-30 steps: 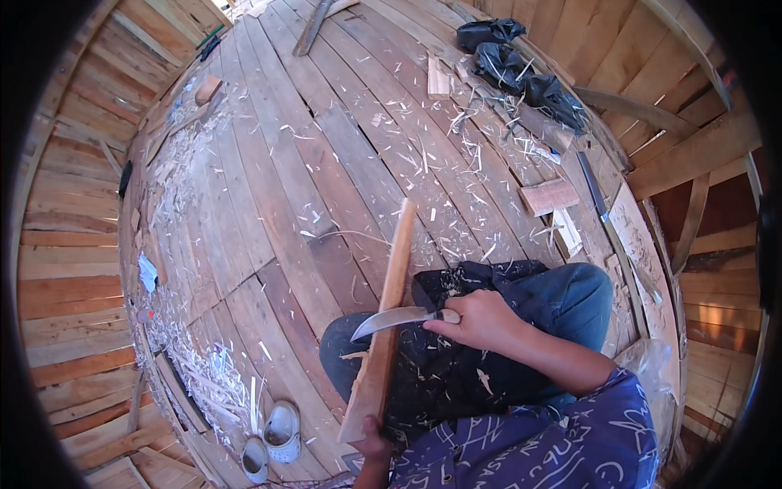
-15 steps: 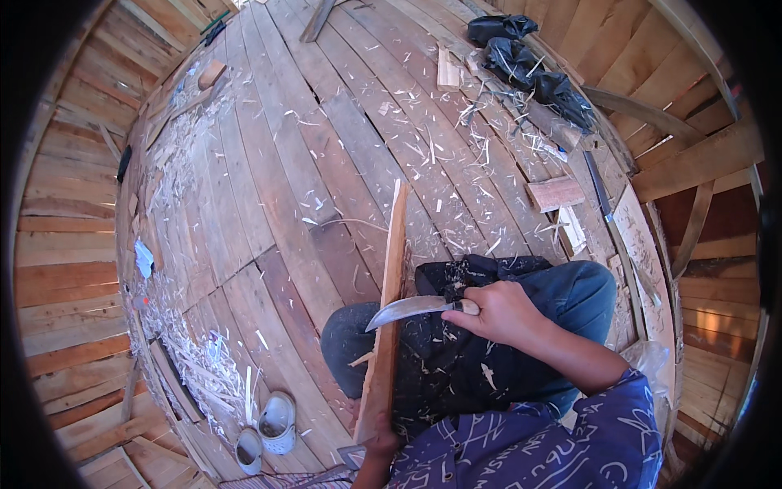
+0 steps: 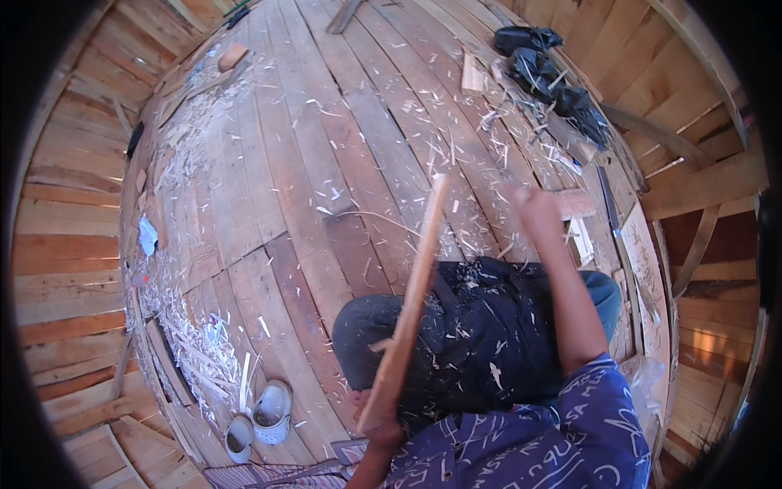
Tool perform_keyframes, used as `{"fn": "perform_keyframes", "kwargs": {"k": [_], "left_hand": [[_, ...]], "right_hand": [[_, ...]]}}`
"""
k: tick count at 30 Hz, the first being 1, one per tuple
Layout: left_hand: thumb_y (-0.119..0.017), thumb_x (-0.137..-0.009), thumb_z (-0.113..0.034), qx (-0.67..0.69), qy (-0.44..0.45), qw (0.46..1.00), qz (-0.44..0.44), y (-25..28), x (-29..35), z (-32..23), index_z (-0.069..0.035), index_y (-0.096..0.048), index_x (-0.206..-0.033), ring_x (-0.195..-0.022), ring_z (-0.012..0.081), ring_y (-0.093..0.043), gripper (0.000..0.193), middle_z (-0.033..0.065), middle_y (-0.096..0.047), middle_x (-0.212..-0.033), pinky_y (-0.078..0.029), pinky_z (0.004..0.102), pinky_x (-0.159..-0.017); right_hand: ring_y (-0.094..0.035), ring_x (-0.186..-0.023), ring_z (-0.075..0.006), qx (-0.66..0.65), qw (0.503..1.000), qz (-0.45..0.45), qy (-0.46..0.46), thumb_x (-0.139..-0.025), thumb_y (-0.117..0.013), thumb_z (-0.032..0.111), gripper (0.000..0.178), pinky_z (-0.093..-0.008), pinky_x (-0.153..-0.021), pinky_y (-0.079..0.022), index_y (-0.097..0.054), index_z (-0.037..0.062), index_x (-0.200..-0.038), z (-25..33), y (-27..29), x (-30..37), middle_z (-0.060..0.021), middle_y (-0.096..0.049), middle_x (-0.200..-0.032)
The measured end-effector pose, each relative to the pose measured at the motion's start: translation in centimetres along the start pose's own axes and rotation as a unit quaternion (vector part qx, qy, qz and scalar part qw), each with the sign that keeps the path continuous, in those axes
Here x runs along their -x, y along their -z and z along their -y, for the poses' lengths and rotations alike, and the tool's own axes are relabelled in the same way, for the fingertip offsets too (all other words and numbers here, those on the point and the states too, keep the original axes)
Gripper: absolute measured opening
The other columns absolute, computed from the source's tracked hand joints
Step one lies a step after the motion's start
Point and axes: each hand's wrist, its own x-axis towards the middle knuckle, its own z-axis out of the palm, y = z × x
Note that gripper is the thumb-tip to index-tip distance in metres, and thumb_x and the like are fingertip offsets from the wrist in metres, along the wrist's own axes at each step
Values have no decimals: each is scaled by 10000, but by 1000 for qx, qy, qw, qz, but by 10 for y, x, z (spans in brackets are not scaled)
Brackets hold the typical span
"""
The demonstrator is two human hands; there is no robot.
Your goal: The person is using a curved knife to shave down the edges of a piece of wood and a thin wooden rod.
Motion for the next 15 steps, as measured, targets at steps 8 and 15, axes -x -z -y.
{"fn": "perform_keyframes", "kwargs": {"k": [8, 15], "left_hand": [[-553, -845, -189, 41, 51, 998, -19, -9, 6, 7, 36, -627, -999, -788, 360, -617, 282, 173, -649, -870, -389, 449, -939], [-549, -850, -201, 92, 13, 996, -1, 9, -16, -15, 57, -615, -1004, -848, 367, -606, 308, 187, -642, -905, -364, 469, -961]], "right_hand": [[-609, -640, -409, 10, 999, 15, 30, -841, -608, 498, 540, -453, -595, -460, -631, -29, -724, -17, 24, 45, -252, -595, -664], [-607, -599, -392, -40, 980, 119, 151, -800, -661, 482, 491, -436, -562, -480, -621, 8, -680, 28, 29, 128, -200, -577, -592]]}}
